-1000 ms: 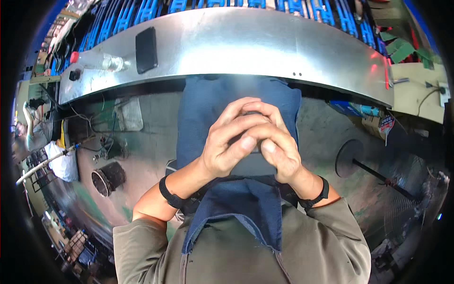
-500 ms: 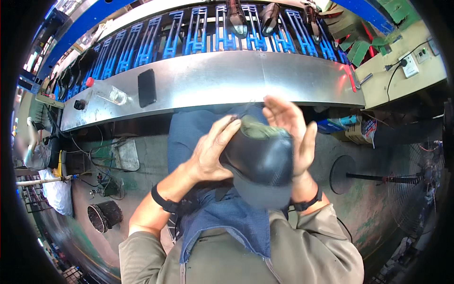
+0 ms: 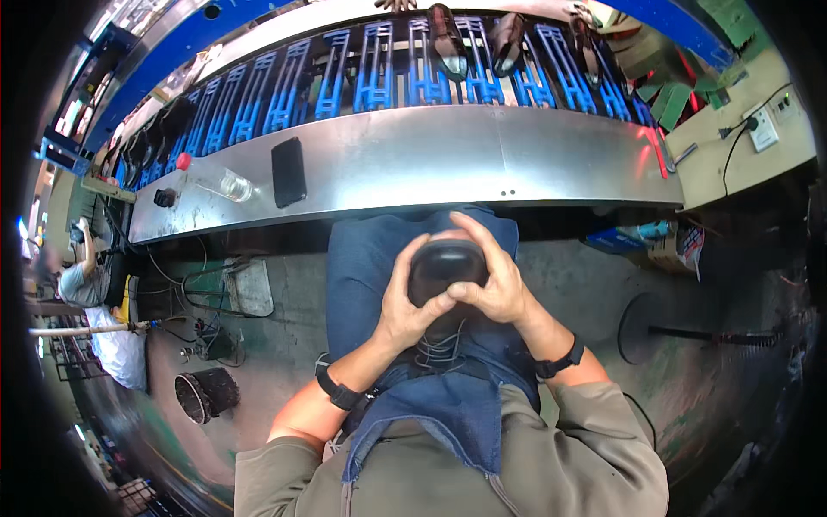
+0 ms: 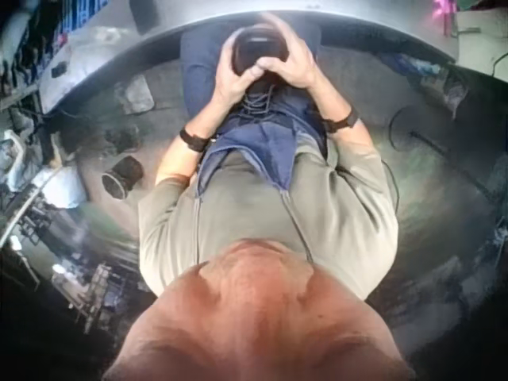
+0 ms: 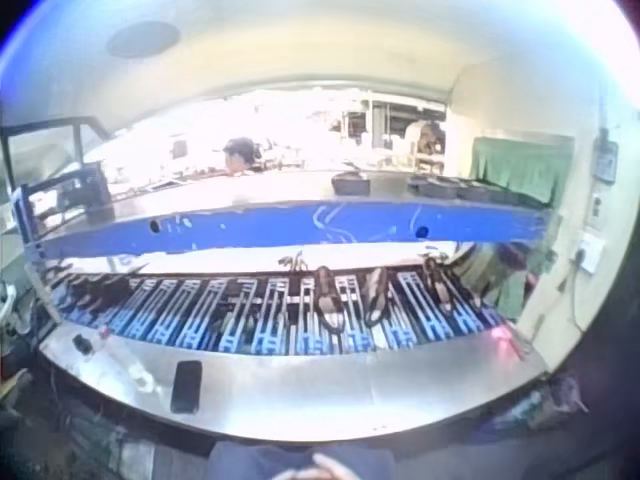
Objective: Polishing and inspecting finished shoes on a factory conveyor line.
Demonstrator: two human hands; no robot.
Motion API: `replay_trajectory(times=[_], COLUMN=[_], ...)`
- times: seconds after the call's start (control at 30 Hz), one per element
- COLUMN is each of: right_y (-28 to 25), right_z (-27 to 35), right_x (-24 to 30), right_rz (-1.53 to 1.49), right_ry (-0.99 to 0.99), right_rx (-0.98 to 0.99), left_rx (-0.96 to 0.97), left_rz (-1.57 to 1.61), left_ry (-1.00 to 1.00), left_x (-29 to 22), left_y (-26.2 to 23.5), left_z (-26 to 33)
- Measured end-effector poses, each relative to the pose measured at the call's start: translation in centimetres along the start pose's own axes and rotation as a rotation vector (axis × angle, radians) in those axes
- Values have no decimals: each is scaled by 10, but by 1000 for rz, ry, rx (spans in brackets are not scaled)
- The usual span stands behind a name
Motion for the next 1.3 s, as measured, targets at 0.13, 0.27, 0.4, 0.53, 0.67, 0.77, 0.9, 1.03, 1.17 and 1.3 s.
replay_trajectory(times=[0.13,0.27,0.4,0.53,0.67,0.77,0.9,1.03,1.17,1.3], right_y=[3,1,10,21,25,34,59,65,23,-46], right_z=[-6,-21,-27,-37,-40,-23,37,22,11,81], right_x=[-39,-51,-75,-89,-96,-102,-96,-74,-37,4], right_rz=[-147,-162,-136,-116,-69,-88,-176,-57,-85,170], right_ry=[156,209,221,294,314,349,356,354,283,51], right_rx=[-132,-109,-179,-254,-261,-275,-201,-176,-22,-205], left_rx=[37,83,-56,-141,-183,-189,-111,-256,-402,-495], left_rz=[81,128,134,26,-64,-55,2,173,765,746], left_ry=[51,-107,-103,-100,-90,-85,-230,-258,-472,-662], left_x=[6,3,27,41,51,49,51,35,4,-16], left_y=[-4,-7,-8,-17,-22,-19,-23,-28,-28,8], left_z=[-37,-70,-79,-87,-89,-77,-14,-4,-21,-2])
Point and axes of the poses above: each hand's wrist, its own z-axis away from the middle knuckle, its own y-axis out of the palm, x = y × z, the point moved 3 cm from there along -z, towards the middle knuckle, and after that the axes turned 14 degrees about z, right-handed, at the moved point
